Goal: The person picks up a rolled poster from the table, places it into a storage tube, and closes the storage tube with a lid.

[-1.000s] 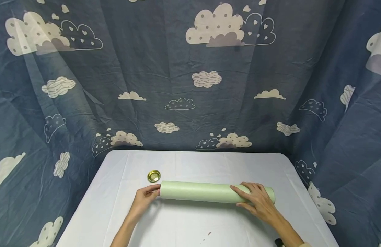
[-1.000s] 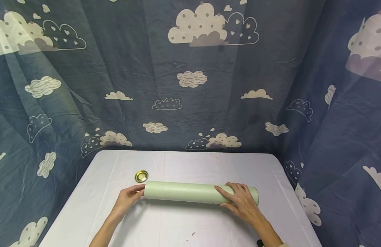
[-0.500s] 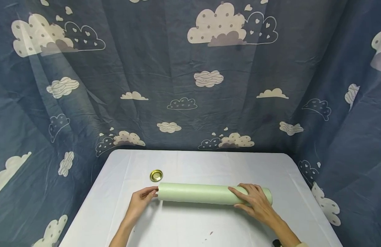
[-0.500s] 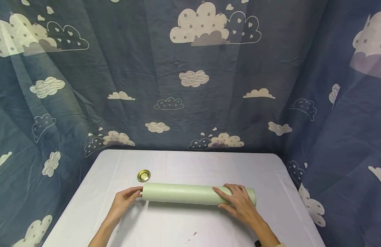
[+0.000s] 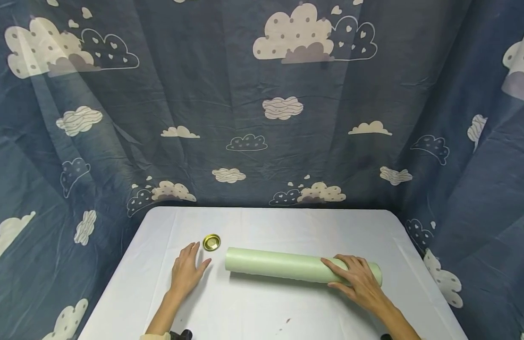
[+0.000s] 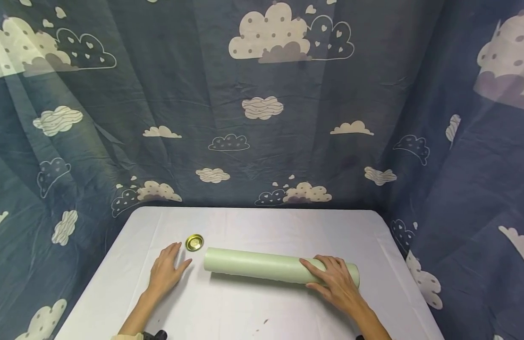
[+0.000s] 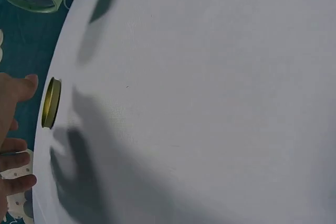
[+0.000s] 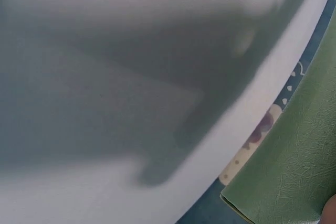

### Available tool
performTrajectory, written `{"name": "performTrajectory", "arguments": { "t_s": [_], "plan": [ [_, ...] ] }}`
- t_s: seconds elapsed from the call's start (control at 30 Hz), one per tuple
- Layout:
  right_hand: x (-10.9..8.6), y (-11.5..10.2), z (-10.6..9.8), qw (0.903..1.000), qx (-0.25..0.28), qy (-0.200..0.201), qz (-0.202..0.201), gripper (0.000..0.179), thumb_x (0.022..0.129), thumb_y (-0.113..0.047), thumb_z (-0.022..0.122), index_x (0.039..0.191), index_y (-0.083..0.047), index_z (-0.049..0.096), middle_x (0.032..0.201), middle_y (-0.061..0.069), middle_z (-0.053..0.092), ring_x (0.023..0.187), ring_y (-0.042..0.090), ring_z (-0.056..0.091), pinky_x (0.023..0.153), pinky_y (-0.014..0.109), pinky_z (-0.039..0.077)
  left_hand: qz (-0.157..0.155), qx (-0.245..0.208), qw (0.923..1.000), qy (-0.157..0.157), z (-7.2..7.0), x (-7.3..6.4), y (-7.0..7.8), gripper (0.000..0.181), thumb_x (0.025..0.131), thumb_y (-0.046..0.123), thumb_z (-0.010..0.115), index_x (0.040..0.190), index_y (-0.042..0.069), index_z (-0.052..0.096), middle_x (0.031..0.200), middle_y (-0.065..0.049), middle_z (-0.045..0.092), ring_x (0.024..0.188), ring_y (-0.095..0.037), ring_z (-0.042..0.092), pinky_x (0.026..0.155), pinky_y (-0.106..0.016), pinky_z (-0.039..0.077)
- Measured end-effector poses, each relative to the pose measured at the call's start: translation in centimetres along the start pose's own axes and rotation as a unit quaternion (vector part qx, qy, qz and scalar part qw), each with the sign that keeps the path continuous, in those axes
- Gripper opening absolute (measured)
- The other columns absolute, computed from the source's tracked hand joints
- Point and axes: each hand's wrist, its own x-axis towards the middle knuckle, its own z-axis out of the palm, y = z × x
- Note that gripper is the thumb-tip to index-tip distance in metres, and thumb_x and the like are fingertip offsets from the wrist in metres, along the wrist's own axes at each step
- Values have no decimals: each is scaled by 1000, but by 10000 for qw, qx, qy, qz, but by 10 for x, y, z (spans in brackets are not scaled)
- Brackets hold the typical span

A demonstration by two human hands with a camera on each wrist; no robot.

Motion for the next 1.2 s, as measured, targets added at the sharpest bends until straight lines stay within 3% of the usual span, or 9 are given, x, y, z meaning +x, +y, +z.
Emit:
{"name": "performTrajectory", "arguments": {
  "t_s": [0.27,0.57,1.07,1.2],
  "plan": [
    [-5,2,1,10000,-22,40,-6,71,78,-42,83,144,-30,62,120,11,69,110,30,65,89,54,47,41,602,9977,-300,16,27,-5,78,87,41,81,141,-8,54,139,-31,57,127,-45,54,91,-55,49],
    [-7,2,0,10000,-45,75,8,70,79,-43,81,145,-30,62,120,11,69,110,31,65,87,54,48,-123,589,9964,-600,27,48,-7,83,84,49,81,141,-7,57,113,-25,56,103,-37,51,83,-47,41],
    [-11,4,0,9999,-86,26,131,73,76,-40,83,145,-29,62,120,13,69,111,32,64,88,55,47,-230,663,9935,-894,32,51,-2,68,89,42,79,129,-12,63,107,-23,56,98,-34,50,80,-46,42],
    [-11,5,-3,9998,-116,14,151,74,75,-39,84,145,-30,61,120,14,69,111,32,65,88,54,46,-330,259,9947,-937,31,47,-2,65,92,40,77,128,-12,63,109,-21,56,99,-33,51,83,-46,44]
  ]
}}
